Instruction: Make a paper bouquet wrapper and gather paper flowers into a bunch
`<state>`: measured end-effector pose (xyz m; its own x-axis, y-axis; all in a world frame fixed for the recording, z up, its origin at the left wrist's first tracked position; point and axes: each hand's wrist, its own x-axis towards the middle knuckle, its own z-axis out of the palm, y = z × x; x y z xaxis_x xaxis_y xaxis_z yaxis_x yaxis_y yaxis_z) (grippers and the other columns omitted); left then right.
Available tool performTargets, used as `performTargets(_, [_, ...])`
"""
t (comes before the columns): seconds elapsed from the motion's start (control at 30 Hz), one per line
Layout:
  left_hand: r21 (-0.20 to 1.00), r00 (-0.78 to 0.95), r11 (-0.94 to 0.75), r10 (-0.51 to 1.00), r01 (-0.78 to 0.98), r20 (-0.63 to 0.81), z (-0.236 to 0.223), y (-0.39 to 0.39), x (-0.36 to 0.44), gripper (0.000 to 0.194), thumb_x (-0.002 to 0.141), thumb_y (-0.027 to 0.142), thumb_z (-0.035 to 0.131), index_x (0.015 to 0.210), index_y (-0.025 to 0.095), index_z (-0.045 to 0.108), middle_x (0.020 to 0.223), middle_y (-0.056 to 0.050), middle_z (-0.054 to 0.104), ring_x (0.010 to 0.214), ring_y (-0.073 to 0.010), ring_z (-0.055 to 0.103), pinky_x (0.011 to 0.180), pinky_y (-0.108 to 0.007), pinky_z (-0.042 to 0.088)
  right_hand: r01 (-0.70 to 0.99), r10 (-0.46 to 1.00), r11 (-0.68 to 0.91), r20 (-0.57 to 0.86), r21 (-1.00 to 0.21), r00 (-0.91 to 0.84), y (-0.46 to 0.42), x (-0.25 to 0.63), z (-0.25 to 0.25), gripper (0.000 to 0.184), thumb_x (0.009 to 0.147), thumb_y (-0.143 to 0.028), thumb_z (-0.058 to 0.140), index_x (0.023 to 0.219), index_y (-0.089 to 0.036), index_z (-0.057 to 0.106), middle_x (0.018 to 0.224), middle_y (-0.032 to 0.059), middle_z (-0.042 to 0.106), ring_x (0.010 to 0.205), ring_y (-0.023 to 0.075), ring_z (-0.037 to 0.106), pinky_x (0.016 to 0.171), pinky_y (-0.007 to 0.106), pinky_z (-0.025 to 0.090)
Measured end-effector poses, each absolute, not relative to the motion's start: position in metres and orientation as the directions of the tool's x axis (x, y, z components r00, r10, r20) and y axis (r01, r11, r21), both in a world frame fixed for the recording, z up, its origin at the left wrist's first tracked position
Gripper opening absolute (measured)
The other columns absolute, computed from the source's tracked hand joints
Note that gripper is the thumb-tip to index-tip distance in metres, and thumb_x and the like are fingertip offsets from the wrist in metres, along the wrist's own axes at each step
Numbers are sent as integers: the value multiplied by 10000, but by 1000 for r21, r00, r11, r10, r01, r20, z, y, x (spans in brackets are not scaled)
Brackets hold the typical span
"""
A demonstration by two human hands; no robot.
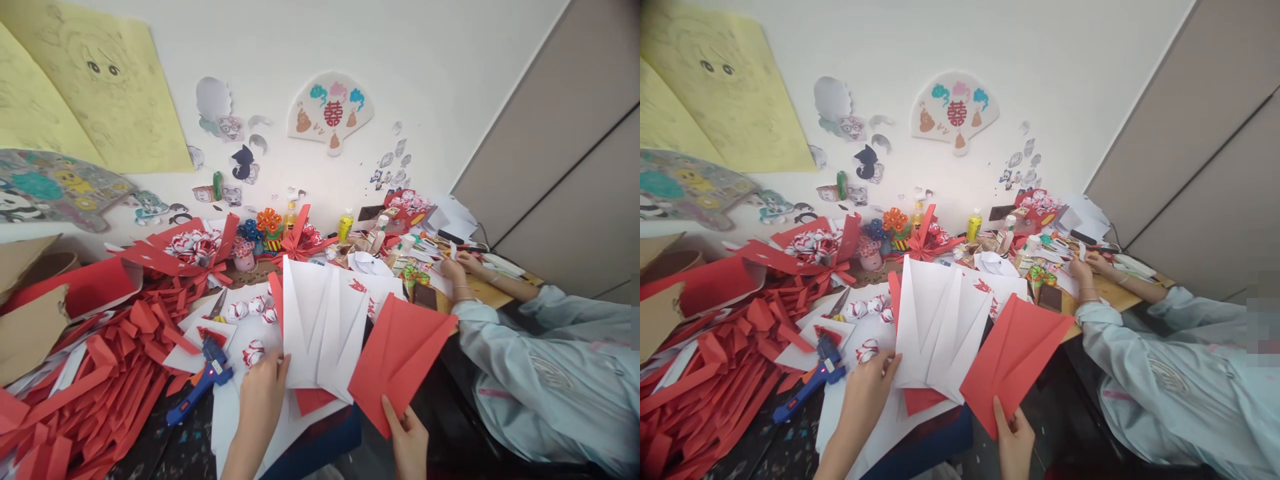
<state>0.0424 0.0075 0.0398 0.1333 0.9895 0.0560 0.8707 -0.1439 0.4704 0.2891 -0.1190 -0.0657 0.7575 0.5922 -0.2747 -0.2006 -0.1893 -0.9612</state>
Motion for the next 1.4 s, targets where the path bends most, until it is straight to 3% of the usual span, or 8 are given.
performTargets(0.27, [729, 72, -75, 997, 680, 36, 28, 18, 50, 301, 890, 415, 419, 735, 209, 574, 624, -41, 659, 587, -224, 628, 576, -301, 361, -164, 642, -202, -257, -966, 723, -110, 275, -62, 688, 561, -635, 804, 937, -67, 711, 897, 96, 708, 776, 213, 630, 698, 293, 528])
performTargets(0.43, [813, -13, -38, 998, 581, 56, 28, 19, 52, 318, 818, 511, 486, 663, 233, 482, 559, 0, 590, 541, -206, 583, 555, -291, 352, -141, 548, -235, -251, -962, 798, -109, 278, -53, 766, 510, -697, 785, 928, -60, 706, 835, 94, 706, 758, 220, 627, 668, 288, 517])
performTargets(0.63, [820, -143, -1, 985, 573, 101, 27, 17, 54, 410, 827, 607, 481, 652, 242, 416, 529, 34, 496, 493, -180, 508, 544, -284, 335, -110, 577, -269, -251, -957, 777, -111, 288, -56, 777, 489, -702, 785, 912, -55, 714, 828, 98, 706, 736, 216, 627, 650, 277, 513])
performTargets(0.87, [776, -119, -24, 985, 630, 127, 29, 16, 50, 340, 931, 453, 391, 671, 234, 416, 525, 38, 473, 486, -155, 485, 531, -246, 312, -199, 584, -224, -295, -954, 757, -107, 281, -56, 734, 484, -664, 813, 899, -66, 715, 861, 108, 709, 782, 245, 655, 656, 293, 545])
performTargets(1.07, [669, -192, -3, 957, 743, 217, 37, 11, 30, 244, 947, 372, 418, 909, 217, 602, 544, 18, 564, 469, -159, 539, 511, -225, 279, -177, 594, -202, -264, -963, 760, -108, 282, -58, 681, 530, -634, 816, 901, -73, 709, 877, 94, 708, 788, 219, 640, 675, 274, 539])
performTargets(1.23, [566, -294, 12, 863, 824, 410, 56, 5, 4, 270, 933, 400, 468, 921, 204, 653, 535, 3, 565, 447, -157, 503, 515, -233, 282, -204, 576, -181, -272, -962, 770, -115, 288, -69, 640, 594, -600, 808, 942, -77, 687, 846, 72, 699, 741, 187, 610, 645, 256, 523])
performTargets(1.3, [588, -369, 31, 805, 809, 465, 66, 6, -5, 296, 919, 437, 489, 921, 196, 662, 578, -13, 598, 483, -165, 530, 534, -237, 310, -219, 567, -163, -273, -962, 777, -117, 290, -72, 633, 599, -573, 820, 974, -82, 681, 849, 64, 699, 745, 178, 606, 650, 248, 522])
performTargets(1.4, [723, -453, 2, 780, 690, 431, 75, 12, -12, 313, 893, 482, 529, 892, 197, 659, 647, -16, 642, 559, -163, 575, 574, -230, 363, -272, 576, -139, -301, -952, 760, -116, 289, -70, 643, 579, -545, 841, 1003, -91, 677, 905, 70, 708, 783, 191, 627, 676, 259, 540])
